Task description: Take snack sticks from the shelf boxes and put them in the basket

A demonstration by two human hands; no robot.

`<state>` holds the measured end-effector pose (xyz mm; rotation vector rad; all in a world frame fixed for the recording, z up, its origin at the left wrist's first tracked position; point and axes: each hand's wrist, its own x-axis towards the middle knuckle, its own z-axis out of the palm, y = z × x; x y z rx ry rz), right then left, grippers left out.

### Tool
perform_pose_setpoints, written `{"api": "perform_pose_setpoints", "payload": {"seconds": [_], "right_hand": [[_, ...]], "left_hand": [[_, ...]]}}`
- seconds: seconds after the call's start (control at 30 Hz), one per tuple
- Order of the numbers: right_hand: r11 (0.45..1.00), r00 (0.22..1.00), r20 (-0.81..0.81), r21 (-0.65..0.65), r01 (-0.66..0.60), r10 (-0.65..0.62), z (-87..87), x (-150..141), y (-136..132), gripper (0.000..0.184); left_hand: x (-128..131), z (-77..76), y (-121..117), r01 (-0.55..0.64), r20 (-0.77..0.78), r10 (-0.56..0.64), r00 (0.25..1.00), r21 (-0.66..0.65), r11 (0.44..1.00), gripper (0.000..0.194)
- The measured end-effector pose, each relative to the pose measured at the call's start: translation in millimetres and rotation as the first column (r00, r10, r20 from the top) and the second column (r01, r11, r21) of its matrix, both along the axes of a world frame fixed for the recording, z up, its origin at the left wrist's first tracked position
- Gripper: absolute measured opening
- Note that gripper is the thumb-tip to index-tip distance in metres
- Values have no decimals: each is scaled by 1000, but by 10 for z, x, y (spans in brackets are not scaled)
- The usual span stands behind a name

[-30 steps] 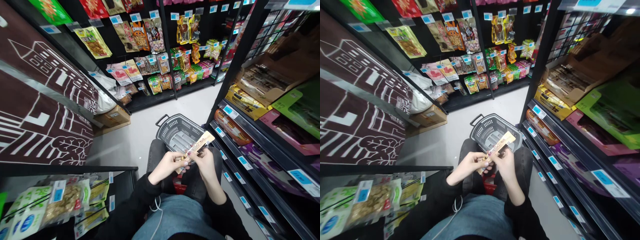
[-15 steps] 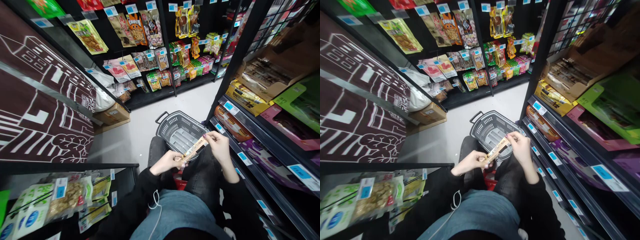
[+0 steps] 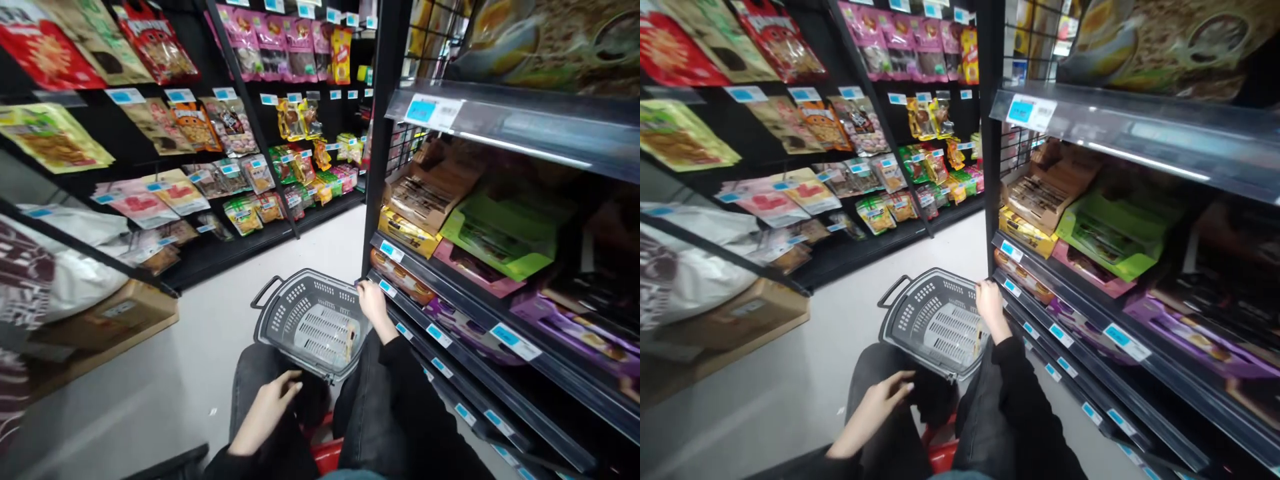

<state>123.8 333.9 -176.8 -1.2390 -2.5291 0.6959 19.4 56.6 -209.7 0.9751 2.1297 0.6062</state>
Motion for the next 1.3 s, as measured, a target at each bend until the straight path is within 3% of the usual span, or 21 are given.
{"api": "perform_pose_setpoints", "payload": {"seconds": [0.07,0.13,0.2,0.27,0.37,0.47,0.6,0.73,0.83,0.97,1.03,1.1,1.2,1.3], "right_hand": [[990,997,-74,144,11,0,451,101,258,34],[896,986,-163,432,98,-29,972,208,588,38],[801,983,-101,569,184,-154,1459,265,962,38],[827,948,146,539,163,-282,1824,256,1319,38],[912,868,419,401,88,-268,2085,183,1698,34],[932,856,467,360,45,-222,2121,157,1849,33],[929,863,466,370,9,-194,2123,224,1846,36],[873,906,364,487,13,-217,2221,284,1763,44],[812,925,318,583,-18,-207,2343,385,1599,39],[806,971,183,592,19,-157,2437,771,1089,28],[852,999,21,522,-34,27,2395,999,713,24],[892,953,-107,395,-221,283,2295,1156,312,23],[840,828,-173,228,-493,533,2103,1224,-198,22],[805,782,-192,144,-575,593,1944,1212,-482,24]], "left_hand": [[-30,80,-20,0,-21,0,1000,1,1000,41],[-29,181,-8,3,-23,-2,1000,16,1000,41],[-4,282,34,5,-10,-4,1000,42,999,40],[35,365,91,8,4,-8,1000,76,997,38],[99,438,158,17,14,-19,1000,122,992,38],[142,458,169,32,11,-34,999,139,990,38],[139,469,128,36,1,-37,999,147,988,38],[114,521,115,27,14,-30,999,169,985,36],[113,607,148,-7,57,-6,998,233,973,37],[160,832,275,-105,144,53,988,378,920,41],[212,1006,375,-171,227,68,972,472,865,46],[278,1216,480,-235,344,23,939,590,772,58],[362,1542,591,-291,466,-143,873,734,613,81],[394,1786,605,-246,432,-111,895,686,685,59]]}}
